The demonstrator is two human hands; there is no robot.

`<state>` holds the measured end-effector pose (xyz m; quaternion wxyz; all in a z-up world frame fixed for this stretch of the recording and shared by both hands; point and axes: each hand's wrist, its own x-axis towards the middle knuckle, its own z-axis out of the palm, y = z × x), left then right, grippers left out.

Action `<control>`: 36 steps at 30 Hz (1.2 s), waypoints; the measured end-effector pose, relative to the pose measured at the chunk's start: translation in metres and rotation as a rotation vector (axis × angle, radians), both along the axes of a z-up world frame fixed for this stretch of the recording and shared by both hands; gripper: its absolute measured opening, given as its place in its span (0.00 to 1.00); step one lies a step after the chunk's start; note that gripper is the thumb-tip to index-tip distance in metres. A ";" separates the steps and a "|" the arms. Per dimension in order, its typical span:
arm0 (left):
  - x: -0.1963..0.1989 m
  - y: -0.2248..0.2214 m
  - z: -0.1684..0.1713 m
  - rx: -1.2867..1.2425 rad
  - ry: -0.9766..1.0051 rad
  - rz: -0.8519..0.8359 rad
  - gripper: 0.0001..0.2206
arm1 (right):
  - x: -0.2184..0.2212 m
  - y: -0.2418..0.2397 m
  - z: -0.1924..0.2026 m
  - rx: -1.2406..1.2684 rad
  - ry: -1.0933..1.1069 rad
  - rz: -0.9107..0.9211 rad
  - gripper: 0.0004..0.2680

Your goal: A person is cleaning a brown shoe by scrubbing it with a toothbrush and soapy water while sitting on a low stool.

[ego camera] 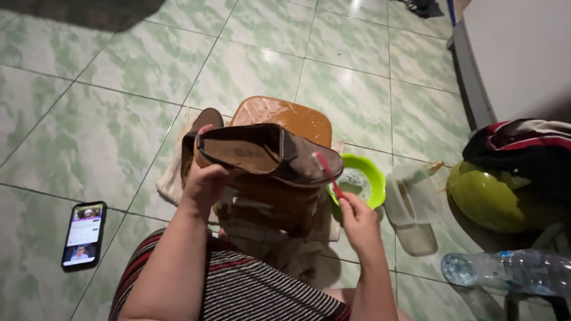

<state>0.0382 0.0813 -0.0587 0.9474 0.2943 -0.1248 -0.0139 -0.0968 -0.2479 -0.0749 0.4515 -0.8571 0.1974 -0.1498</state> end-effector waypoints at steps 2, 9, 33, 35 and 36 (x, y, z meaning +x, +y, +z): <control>0.004 0.001 -0.003 -0.027 -0.011 -0.032 0.49 | 0.011 -0.028 -0.027 -0.010 0.059 -0.066 0.13; 0.010 0.002 -0.012 0.038 -0.117 0.017 0.52 | -0.012 0.023 0.032 0.055 0.019 0.032 0.10; -0.022 -0.011 0.053 0.231 -0.591 -0.015 0.50 | 0.004 -0.023 -0.008 -0.220 -0.075 -0.113 0.09; -0.027 -0.010 0.055 0.301 -0.619 -0.004 0.48 | -0.008 -0.023 0.000 -0.218 -0.054 -0.164 0.09; -0.030 -0.011 0.058 0.295 -0.618 -0.001 0.48 | -0.007 -0.008 0.009 -0.225 -0.055 -0.163 0.09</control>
